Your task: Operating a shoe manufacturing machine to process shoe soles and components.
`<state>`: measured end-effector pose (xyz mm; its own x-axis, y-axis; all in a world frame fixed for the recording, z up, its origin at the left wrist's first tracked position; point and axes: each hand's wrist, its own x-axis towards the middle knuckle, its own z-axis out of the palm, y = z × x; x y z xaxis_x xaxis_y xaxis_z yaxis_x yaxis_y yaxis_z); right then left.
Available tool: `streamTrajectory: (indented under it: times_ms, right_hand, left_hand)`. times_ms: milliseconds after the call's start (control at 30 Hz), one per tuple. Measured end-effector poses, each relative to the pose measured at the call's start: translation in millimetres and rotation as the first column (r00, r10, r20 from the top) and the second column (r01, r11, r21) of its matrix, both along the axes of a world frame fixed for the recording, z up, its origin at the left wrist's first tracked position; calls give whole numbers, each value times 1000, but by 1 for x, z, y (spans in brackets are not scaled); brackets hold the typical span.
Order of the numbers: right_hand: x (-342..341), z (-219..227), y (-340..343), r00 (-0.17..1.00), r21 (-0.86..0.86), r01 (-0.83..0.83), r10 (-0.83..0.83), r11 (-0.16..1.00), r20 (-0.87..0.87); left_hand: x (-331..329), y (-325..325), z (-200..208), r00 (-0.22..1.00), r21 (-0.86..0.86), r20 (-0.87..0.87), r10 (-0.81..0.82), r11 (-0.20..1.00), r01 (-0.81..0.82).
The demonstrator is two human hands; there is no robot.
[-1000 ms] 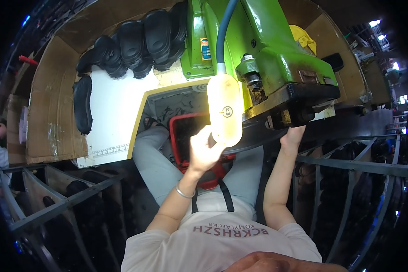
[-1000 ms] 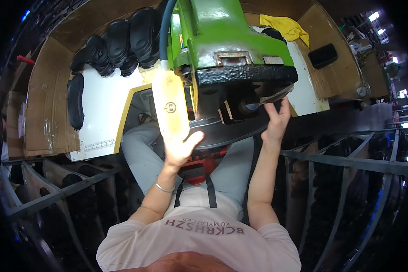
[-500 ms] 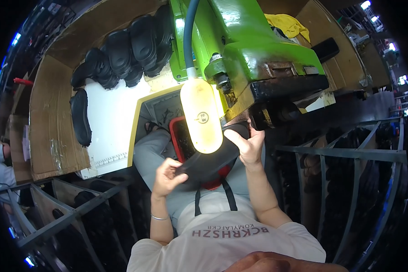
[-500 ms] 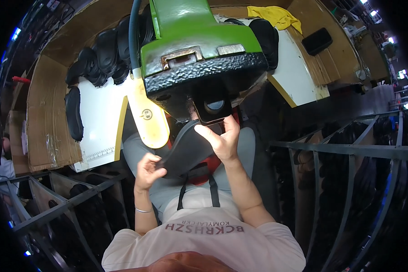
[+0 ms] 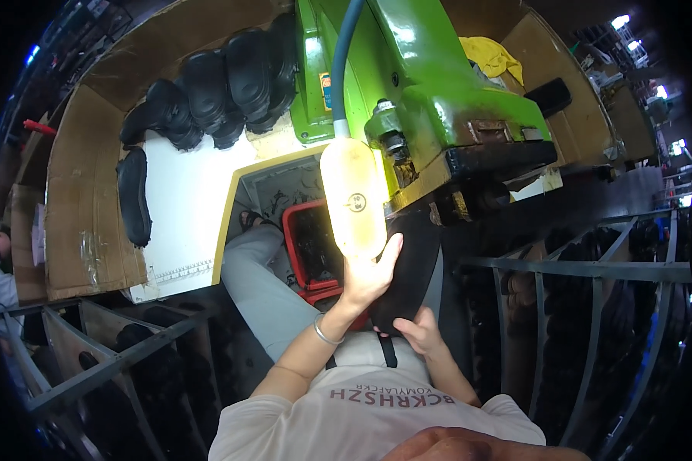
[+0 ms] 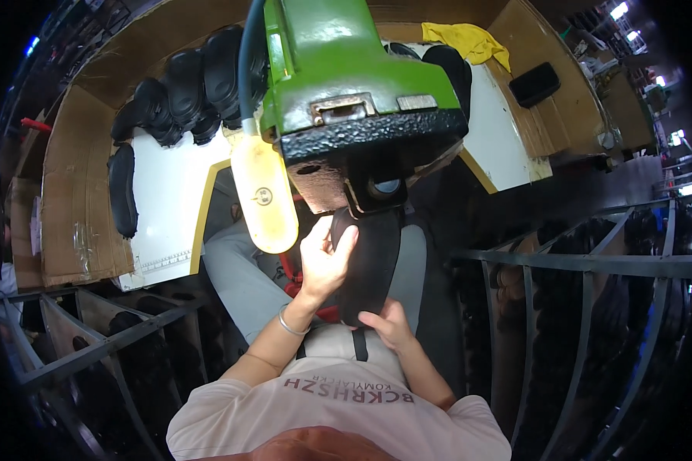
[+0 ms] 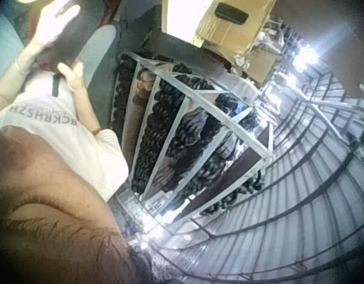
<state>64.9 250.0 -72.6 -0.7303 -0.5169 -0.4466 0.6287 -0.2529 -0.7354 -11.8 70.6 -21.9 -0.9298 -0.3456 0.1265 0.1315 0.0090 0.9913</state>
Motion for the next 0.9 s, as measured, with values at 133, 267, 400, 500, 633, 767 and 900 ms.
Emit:
streamTrajectory:
  times_ms: [133,267,400,500,633,767,900]
  right_hand:
    - [-5,38,15,951,89,271,-252,959,-178]
    - [-43,66,27,881,153,437,-388,886,-272]
    - [-94,89,23,842,146,479,-406,866,-355]
    - [-128,98,14,847,137,398,-306,907,-436]
    - [-151,104,-14,844,53,270,-210,961,-493]
    - [-153,89,-34,870,37,91,-61,995,-489]
    - [-144,87,-54,816,13,14,-4,1000,-578]
  left_hand:
    - [12,0,-8,999,298,26,20,954,-27]
    - [15,-7,-1,1000,440,7,-8,898,4]
    - [19,-27,17,997,381,53,-48,924,25]
    - [26,-46,23,996,220,83,-31,975,12]
    - [34,-70,37,1000,120,-10,7,993,-5]
    - [55,-98,19,997,313,56,51,947,-67]
    - [80,-124,-9,997,366,82,3,930,-32]
